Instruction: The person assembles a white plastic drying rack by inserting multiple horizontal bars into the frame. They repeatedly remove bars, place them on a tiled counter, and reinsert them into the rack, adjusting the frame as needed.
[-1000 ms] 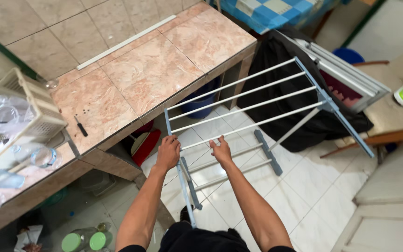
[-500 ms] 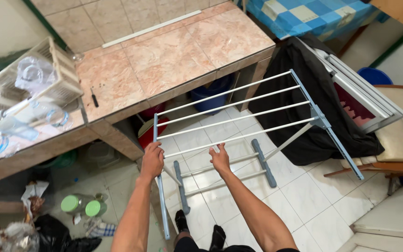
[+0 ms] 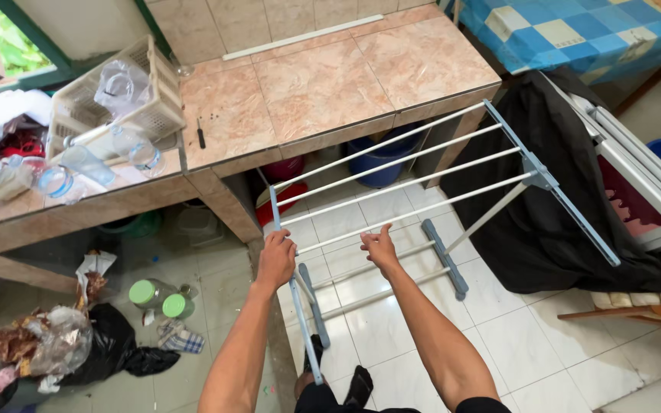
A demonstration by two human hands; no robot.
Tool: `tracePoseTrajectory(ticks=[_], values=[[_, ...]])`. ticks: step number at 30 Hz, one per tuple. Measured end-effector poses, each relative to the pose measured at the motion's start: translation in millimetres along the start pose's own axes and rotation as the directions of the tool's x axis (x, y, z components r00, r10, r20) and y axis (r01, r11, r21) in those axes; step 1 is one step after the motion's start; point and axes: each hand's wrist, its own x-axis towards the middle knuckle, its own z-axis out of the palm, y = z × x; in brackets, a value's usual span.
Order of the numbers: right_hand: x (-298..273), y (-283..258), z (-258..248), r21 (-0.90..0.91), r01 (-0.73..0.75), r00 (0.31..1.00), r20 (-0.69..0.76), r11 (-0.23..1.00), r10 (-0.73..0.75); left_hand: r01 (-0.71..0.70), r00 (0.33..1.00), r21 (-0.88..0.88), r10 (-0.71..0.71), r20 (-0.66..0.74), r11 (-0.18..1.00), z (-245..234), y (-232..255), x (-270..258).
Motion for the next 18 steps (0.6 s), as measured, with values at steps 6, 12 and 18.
tracePoseTrajectory(ticks=[6, 12, 18], values=[[10, -8, -19, -0.035, -0.037, 0.998, -0.045, 0.999, 0.036, -0.107, 0.985, 0.023, 0.102, 0.141, 0.994, -2, 36, -18], [5, 1, -45, -0.1, -0.011, 1.0, -0.005, 0.995, 0.011, -0.069, 0.922, -0.021, 0.072, 0.38, 0.997, -22, 73, -23], [-2, -4, -66, -0.128, -0.066, 0.998, -0.004, 0.99, 0.066, -0.019, 0.747, -0.063, 0.056, 0.663, 0.998, -35, 94, -6]])
